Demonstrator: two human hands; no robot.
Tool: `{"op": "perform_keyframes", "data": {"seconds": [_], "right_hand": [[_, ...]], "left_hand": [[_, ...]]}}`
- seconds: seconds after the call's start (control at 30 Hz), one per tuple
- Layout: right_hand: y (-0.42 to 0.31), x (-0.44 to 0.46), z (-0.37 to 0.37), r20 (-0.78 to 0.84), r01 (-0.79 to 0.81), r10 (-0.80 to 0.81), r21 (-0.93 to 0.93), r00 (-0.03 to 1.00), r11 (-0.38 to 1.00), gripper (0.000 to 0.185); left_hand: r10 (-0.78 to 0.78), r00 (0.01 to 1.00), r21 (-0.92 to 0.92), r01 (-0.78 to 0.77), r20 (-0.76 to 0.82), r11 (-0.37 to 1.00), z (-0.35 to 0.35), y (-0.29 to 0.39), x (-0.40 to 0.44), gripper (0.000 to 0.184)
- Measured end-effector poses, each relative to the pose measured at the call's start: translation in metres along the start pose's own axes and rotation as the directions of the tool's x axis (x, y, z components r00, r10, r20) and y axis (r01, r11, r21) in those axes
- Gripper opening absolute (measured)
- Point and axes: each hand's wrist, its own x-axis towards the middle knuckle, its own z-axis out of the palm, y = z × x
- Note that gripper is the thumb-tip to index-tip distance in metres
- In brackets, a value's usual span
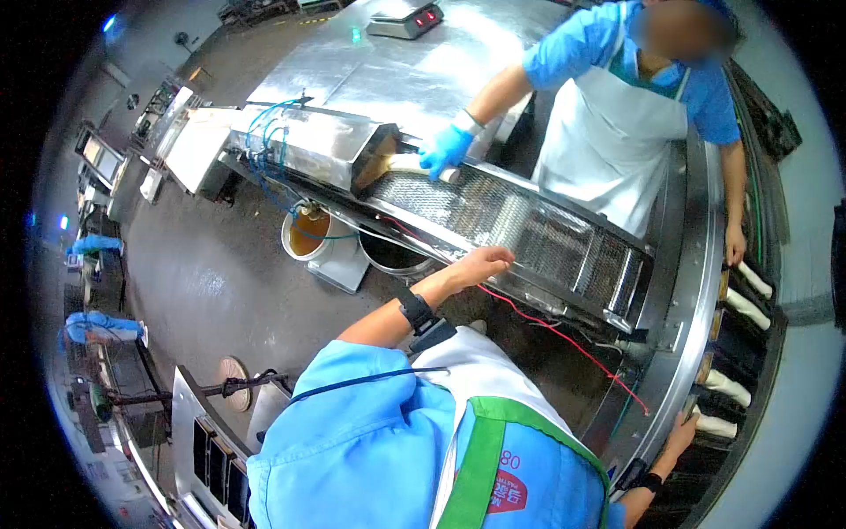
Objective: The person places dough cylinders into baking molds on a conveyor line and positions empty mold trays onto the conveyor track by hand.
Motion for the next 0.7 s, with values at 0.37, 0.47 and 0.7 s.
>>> {"op": "perform_keyframes", "data": {"seconds": [0.37,0.47,0.7], "right_hand": [[-0.022,0.013,0.005,-0.110,-0.005,0.005,-0.007,0.994,1.000,0.040],[-0.046,0.006,-0.007,-0.135,-0.084,0.083,0.004,0.987,0.996,0.037],[-0.059,0.013,-0.002,-0.209,-0.107,0.131,0.126,0.969,0.986,0.035]], "left_hand": [[-0.098,0.953,-0.023,0.096,-0.287,0.995,-0.068,-0.031,-0.032,0.027],[-0.172,0.938,-0.074,0.157,-0.300,0.985,-0.072,-0.023,-0.038,0.028],[-0.243,0.936,-0.234,0.184,-0.255,0.955,-0.076,-0.042,-0.026,0.033]]}}
